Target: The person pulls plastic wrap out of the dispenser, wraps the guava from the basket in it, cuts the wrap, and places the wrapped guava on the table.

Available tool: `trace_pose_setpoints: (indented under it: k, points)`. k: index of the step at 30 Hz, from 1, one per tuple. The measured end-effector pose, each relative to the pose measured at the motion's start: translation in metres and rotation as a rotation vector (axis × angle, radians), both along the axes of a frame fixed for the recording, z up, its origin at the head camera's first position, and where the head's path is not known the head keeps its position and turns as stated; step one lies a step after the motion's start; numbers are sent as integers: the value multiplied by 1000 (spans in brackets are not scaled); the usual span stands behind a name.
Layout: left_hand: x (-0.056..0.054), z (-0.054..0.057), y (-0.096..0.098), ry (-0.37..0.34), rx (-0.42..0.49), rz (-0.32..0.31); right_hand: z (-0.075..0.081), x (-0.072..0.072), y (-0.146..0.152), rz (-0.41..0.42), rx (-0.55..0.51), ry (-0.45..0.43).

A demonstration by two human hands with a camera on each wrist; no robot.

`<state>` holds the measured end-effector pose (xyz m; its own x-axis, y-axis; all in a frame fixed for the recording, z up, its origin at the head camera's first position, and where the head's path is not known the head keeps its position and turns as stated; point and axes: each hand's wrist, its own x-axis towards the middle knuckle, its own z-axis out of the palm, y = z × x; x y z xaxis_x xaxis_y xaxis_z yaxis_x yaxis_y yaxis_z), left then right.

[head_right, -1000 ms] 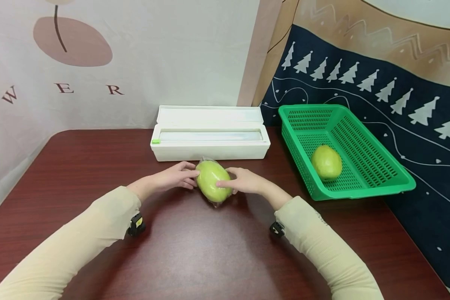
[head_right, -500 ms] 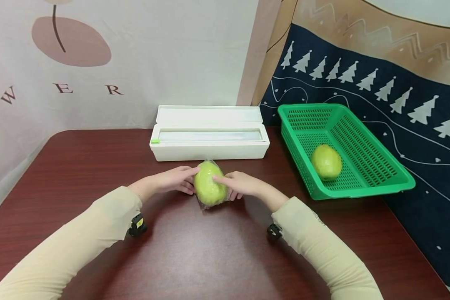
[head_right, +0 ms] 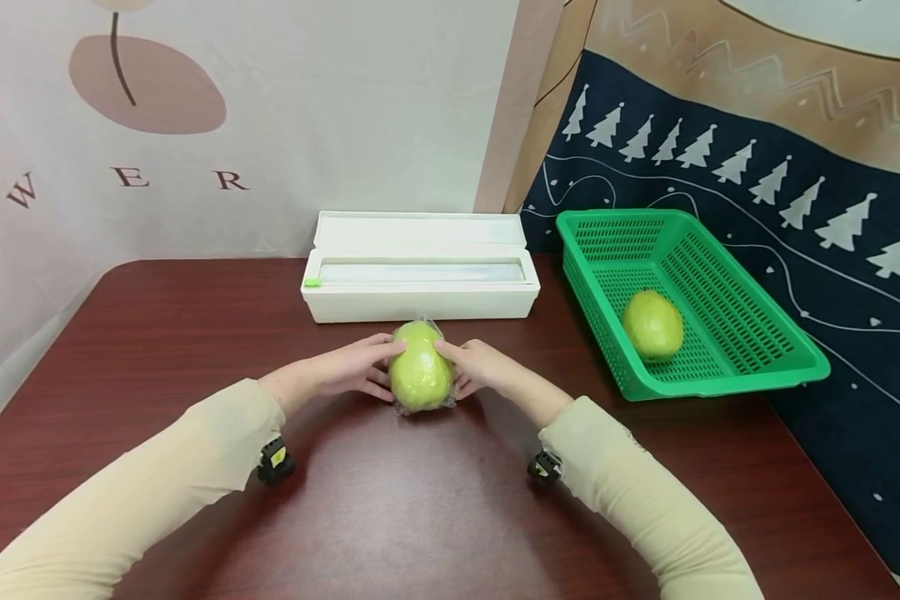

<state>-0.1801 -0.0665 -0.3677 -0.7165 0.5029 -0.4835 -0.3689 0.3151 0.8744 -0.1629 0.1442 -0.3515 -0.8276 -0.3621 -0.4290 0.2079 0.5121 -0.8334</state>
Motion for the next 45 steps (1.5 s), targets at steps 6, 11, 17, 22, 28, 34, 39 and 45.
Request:
trace_pose_setpoints:
  k: [6,11,17,22,28,34,39,45]
  points:
    - [3,5,-7,45,-7,56,4,0,-4,3,-41,16]
    - [2,10,-17,81,14,73,9,-2,-11,9,-71,14]
    - [3,20,-30,86,77,90,14,-5,-21,-31,-101,31]
    - [2,31,-42,125,102,103,19,-8,-33,-38,-118,80]
    - [1,44,-60,196,71,134,29,-15,-54,-65,-154,103]
    - [1,56,-77,241,32,230,38,-22,-77,-95,-211,99]
    - [3,64,-91,280,33,340,46,-28,-100,-113,-273,89]
    - [3,66,-107,290,59,521,54,-37,-133,-153,-314,63]
